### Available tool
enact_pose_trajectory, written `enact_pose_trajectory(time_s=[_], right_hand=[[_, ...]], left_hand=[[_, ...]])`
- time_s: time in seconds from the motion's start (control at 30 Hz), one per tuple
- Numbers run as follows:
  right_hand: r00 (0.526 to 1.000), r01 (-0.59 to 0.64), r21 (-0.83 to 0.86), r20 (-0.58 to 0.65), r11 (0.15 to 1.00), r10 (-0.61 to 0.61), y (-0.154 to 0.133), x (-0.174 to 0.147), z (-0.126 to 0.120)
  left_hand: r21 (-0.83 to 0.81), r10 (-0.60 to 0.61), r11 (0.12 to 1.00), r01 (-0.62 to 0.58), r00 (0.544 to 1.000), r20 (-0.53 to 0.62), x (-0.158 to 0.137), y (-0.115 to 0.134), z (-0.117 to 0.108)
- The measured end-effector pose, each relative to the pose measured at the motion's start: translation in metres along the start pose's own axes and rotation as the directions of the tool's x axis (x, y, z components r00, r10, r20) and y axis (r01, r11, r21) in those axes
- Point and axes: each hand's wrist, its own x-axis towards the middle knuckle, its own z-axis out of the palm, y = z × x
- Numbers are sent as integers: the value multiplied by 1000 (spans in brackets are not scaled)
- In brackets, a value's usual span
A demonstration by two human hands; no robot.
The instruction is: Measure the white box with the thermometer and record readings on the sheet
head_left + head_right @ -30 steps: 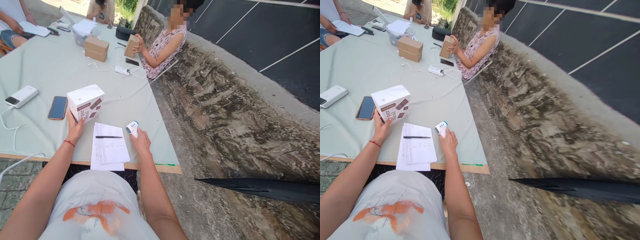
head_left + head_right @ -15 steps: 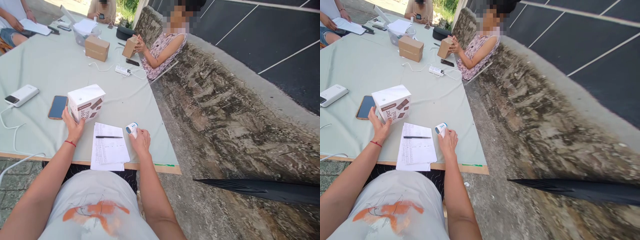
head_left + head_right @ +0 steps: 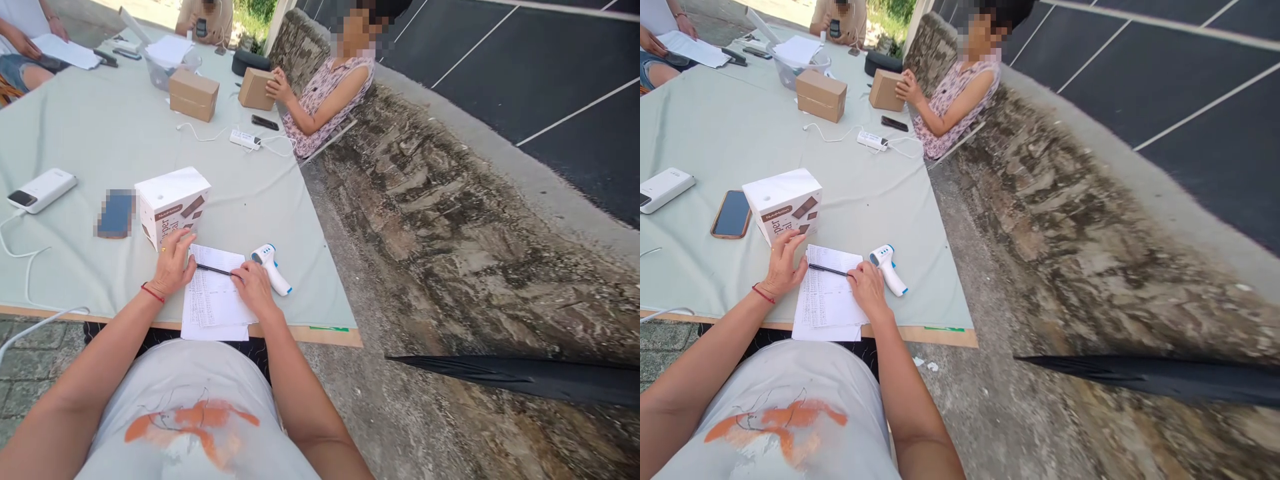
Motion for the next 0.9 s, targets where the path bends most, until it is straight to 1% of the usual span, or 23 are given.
enact_pose_trajectory(time_s=[0.1,0.17,0.2,0.27,0.33,0.4,0.43,0.5,0.53,0.6,0.67,0.73,0.9], right_hand=[[996,-59,90,-53,994,64,1,1,-4],[979,-121,230,-130,966,154,0,4,-5],[964,-145,328,-167,933,208,-2,6,-5],[927,-154,547,-209,823,312,-8,13,-4],[900,-123,733,-202,669,387,-18,22,-1],[896,-98,848,-153,521,418,-28,32,2],[900,-94,881,-124,464,418,-33,36,4],[915,-98,916,-71,390,397,-42,43,10],[921,-105,923,-50,370,386,-45,45,14],[929,-130,925,-12,357,369,-48,45,22],[933,-150,917,8,369,360,-49,44,30],[932,-146,912,-4,384,364,-48,43,35],[889,-131,902,-77,412,452,-43,42,39]], left_hand=[[-2,0,1000,0,999,48,2,0,-1],[-4,-9,1000,9,997,80,2,-2,-1],[-4,-14,1000,14,995,102,1,-3,0],[5,-19,1000,19,987,157,0,-5,2],[26,-17,1000,11,976,217,-2,-7,5],[41,-11,999,0,961,275,-3,-8,7],[47,-13,999,-1,954,299,-3,-9,7],[59,-23,998,3,941,337,-4,-9,8],[65,-27,998,4,935,354,-4,-10,8],[64,-25,998,0,920,390,-4,-10,8],[51,-17,999,-4,909,416,-3,-11,8],[44,-19,999,0,903,428,-3,-11,8],[97,-35,995,-12,884,466,-2,-10,6]])
